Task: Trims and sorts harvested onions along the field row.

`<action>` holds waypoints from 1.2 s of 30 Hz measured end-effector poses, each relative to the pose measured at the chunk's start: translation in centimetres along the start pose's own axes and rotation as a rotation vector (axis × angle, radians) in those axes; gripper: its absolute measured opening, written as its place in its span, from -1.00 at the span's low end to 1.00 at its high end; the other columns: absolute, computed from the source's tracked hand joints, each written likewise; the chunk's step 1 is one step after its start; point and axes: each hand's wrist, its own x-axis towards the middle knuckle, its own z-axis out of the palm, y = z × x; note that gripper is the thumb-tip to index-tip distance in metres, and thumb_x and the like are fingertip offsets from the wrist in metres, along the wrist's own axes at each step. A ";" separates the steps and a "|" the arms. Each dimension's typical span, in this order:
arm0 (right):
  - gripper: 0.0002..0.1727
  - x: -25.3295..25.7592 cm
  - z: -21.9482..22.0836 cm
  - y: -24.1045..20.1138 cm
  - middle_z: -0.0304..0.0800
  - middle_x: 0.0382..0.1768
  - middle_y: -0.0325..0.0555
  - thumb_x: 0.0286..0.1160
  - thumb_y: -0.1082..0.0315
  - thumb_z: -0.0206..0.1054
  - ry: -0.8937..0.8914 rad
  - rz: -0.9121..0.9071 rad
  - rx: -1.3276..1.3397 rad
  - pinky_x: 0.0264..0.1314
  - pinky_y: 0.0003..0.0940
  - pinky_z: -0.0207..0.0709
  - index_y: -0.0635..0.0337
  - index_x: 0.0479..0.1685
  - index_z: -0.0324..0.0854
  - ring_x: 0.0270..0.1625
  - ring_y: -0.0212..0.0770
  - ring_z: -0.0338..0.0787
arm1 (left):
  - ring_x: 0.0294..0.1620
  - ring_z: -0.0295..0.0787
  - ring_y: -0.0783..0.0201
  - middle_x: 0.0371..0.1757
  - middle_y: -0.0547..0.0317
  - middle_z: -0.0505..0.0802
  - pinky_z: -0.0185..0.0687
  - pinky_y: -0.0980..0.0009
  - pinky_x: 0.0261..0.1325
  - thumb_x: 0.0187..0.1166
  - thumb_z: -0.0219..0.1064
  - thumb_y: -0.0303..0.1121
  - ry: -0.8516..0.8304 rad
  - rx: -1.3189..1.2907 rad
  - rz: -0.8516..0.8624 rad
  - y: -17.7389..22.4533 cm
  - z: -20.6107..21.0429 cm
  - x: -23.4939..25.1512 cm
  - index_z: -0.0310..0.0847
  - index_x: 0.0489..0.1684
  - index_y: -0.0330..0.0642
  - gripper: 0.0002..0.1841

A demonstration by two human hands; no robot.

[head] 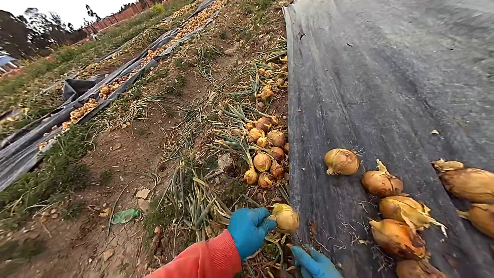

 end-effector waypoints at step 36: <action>-0.20 7.5 -4.3 -1.1 0.88 -0.27 0.18 0.39 -0.19 0.38 0.589 -0.132 -0.453 -0.10 0.28 0.64 0.39 0.38 0.59 -0.16 0.24 0.89 | 0.43 0.73 -0.21 0.39 -0.20 0.79 0.55 -0.26 0.46 0.42 0.49 0.18 -0.399 0.530 -0.665 -6.3 2.0 9.7 0.28 0.78 -0.04 -0.09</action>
